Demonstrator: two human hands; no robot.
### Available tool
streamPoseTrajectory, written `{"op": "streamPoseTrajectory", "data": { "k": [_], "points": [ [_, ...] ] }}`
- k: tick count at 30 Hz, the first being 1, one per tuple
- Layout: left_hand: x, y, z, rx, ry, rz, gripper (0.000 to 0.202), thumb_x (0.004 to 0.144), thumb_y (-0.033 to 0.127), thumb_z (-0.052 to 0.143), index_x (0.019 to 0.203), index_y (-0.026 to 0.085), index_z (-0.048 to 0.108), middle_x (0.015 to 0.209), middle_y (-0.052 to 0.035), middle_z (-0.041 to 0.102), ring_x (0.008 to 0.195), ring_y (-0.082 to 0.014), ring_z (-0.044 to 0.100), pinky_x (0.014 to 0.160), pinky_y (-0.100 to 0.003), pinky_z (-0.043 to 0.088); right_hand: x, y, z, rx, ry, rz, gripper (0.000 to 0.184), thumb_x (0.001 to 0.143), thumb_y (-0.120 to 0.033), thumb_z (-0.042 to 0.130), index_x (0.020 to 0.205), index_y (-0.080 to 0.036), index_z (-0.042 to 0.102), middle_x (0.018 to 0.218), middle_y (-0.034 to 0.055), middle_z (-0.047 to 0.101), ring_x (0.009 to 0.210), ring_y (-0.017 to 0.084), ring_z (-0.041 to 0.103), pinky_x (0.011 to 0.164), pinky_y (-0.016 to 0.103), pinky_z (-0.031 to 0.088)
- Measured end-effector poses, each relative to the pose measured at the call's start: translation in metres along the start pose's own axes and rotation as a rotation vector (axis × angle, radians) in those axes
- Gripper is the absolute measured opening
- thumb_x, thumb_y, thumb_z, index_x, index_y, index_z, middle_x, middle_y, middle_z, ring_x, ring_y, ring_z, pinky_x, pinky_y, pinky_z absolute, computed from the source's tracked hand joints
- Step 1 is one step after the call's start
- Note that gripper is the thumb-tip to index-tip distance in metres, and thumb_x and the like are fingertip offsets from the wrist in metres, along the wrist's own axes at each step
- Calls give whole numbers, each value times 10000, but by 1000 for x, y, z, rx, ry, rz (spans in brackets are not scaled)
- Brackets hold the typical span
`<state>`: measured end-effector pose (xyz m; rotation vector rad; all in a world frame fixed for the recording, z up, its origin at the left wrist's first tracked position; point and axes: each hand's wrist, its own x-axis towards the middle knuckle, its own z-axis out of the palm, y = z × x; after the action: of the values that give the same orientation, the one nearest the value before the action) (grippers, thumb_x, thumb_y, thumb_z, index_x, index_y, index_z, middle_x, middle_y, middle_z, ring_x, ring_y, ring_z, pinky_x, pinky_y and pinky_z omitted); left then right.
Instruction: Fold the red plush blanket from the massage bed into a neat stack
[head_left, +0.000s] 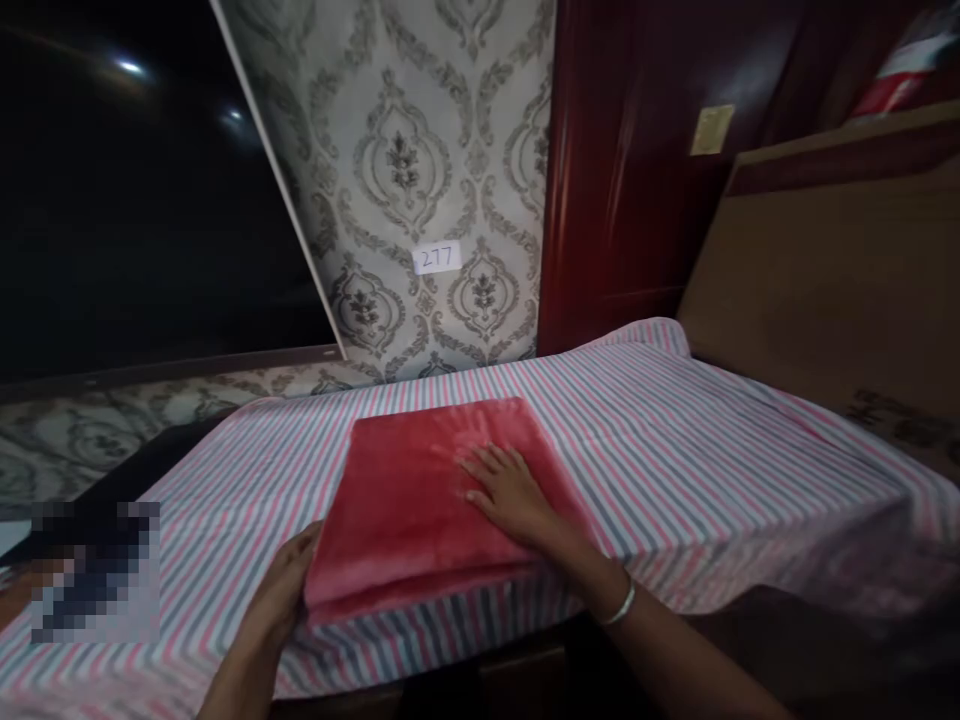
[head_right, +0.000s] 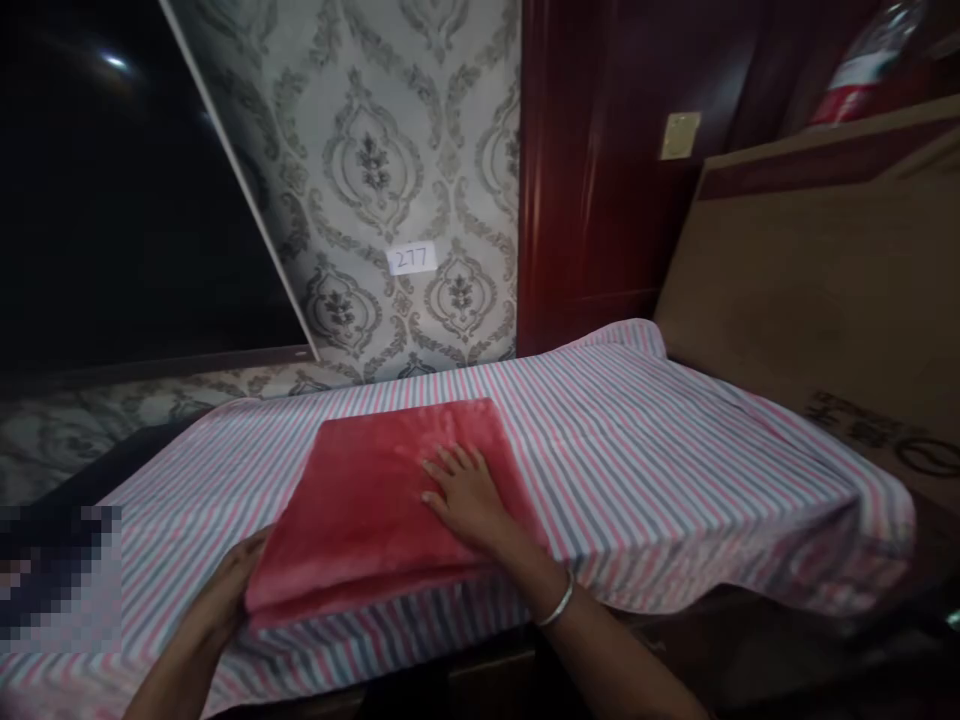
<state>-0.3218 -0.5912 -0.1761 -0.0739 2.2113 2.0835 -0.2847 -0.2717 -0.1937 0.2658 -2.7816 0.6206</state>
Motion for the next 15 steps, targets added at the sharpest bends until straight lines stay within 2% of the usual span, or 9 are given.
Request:
{"op": "streamPoseTrajectory", "data": {
  "k": [2, 4, 7, 9, 10, 11, 13, 14, 15],
  "points": [
    [-3, -2, 3, 7, 44, 33, 745, 399, 727, 829, 908, 190, 744, 842, -92, 769, 931, -333, 712, 804, -381, 582, 3, 10, -6, 149, 55, -7, 419, 951, -389, 530, 1343, -277, 627, 1428, 67, 566, 1358, 267, 464, 1160, 485, 298],
    [-4, -5, 2, 37, 60, 63, 700, 359, 731, 841, 807, 206, 727, 844, -93, 766, 940, -342, 704, 789, -381, 584, 10, 29, -16, 343, 186, 45, 356, 927, -331, 520, 1215, -239, 708, 1248, 72, 687, 1175, 242, 612, 1069, 420, 427],
    [2, -9, -6, 65, 65, 54, 647, 381, 737, 820, 756, 224, 697, 820, -94, 755, 936, -357, 693, 781, -410, 589, 24, 68, -32, 609, 444, 271, 323, 865, -285, 520, 1095, -208, 733, 1136, 67, 723, 1059, 221, 656, 963, 365, 505],
    [9, -8, -14, 129, 138, 29, 622, 452, 728, 774, 812, 228, 689, 803, -89, 744, 921, -359, 691, 790, -441, 587, 32, 96, -38, 701, 517, 418, 336, 828, -256, 502, 1079, -186, 715, 1070, 78, 727, 972, 211, 667, 870, 353, 539],
    [12, -5, -18, 193, 217, 43, 610, 483, 724, 741, 833, 228, 681, 804, -86, 736, 905, -361, 689, 790, -460, 585, 36, 108, -40, 728, 519, 474, 350, 818, -246, 486, 1081, -169, 704, 1009, 84, 728, 888, 201, 671, 787, 337, 552],
    [14, 0, -19, 277, 307, 94, 594, 516, 722, 702, 850, 231, 671, 830, -84, 730, 899, -361, 687, 795, -479, 582, 41, 119, -40, 744, 510, 511, 361, 812, -242, 476, 1086, -154, 693, 944, 85, 723, 805, 190, 663, 701, 313, 549],
    [15, 15, -13, 475, 424, 298, 550, 612, 717, 611, 907, 256, 661, 980, -74, 723, 958, -357, 674, 852, -513, 566, 51, 135, -37, 767, 495, 545, 355, 801, -243, 489, 1080, -139, 682, 846, 71, 700, 697, 164, 626, 583, 258, 507],
    [13, 22, -4, 571, 424, 430, 518, 669, 709, 563, 938, 276, 659, 1058, -61, 714, 1008, -351, 664, 902, -523, 550, 57, 141, -36, 781, 487, 551, 338, 793, -246, 510, 1065, -142, 682, 814, 58, 687, 673, 151, 608, 554, 235, 484],
    [11, 28, 8, 660, 371, 560, 484, 730, 686, 521, 984, 298, 661, 1133, -43, 703, 1068, -339, 650, 962, -522, 526, 63, 145, -34, 795, 479, 549, 320, 787, -248, 530, 1049, -149, 682, 794, 46, 675, 660, 140, 594, 539, 218, 467]
  ]
}}
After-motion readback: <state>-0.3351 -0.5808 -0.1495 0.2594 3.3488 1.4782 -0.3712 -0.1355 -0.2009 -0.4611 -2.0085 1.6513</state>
